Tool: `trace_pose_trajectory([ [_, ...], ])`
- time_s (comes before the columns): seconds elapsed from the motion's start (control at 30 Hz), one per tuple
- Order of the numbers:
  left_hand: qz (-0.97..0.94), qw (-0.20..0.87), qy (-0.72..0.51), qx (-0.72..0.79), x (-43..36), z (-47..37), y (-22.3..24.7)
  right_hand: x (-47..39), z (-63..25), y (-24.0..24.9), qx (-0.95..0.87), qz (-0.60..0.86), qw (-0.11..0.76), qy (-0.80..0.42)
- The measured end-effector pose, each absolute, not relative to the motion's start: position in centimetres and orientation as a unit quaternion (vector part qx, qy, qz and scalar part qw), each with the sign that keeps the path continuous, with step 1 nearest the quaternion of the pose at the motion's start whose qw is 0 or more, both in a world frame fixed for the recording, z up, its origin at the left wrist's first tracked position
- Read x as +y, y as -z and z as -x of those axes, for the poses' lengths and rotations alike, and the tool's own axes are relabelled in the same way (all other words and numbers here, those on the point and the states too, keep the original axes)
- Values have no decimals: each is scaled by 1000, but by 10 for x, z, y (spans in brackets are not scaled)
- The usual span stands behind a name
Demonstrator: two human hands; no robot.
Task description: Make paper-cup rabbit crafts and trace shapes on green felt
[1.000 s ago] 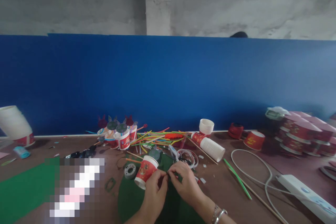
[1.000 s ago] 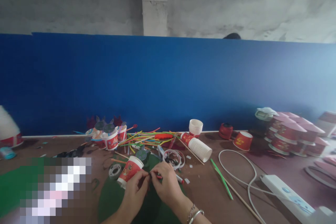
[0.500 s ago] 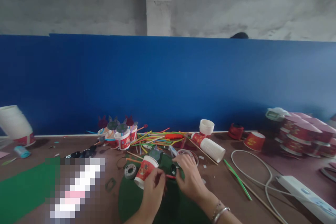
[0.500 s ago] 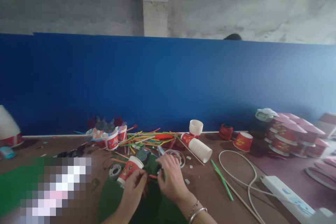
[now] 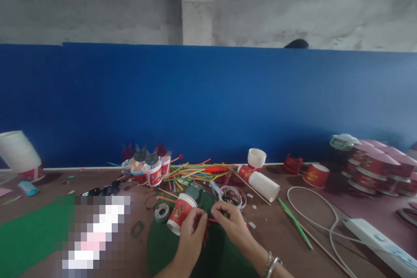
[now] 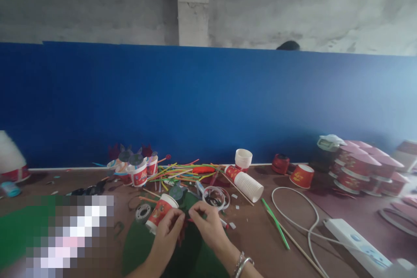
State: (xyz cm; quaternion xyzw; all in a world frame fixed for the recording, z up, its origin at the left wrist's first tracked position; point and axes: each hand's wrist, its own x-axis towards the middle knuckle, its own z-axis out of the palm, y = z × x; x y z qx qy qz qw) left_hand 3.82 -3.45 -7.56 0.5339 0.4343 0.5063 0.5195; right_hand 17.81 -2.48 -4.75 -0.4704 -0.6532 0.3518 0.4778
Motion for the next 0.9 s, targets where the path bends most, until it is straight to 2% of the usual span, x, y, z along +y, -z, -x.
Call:
trace_pose_trajectory([
  [0.17, -533, 528, -501, 431, -35, -39, 71, -22, -179, 53, -623, 476, 467, -409],
  [0.37, -522, 548, -500, 421, -38, -40, 69, -19, -181, 51, -544, 447, 471, -532],
  [0.53, -512, 568, -500, 406, -39, -42, 71, -22, -182, 45, -456, 440, 437, -639],
  [0.6, -496, 575, -502, 415, -37, -43, 75, -20, -184, 46, -436, 448, 471, -622],
  [0.73, -468, 585, -450, 486, -34, -46, 84, -11, -192, 50, -426, 488, 564, -512],
  [0.8, -518, 545, -416, 512, -38, -46, 83, -8, -195, 51, -434, 501, 571, -485],
  [0.9, -688, 345, -444, 458, -45, -41, 74, -5, -195, 52, -437, 500, 564, -491],
])
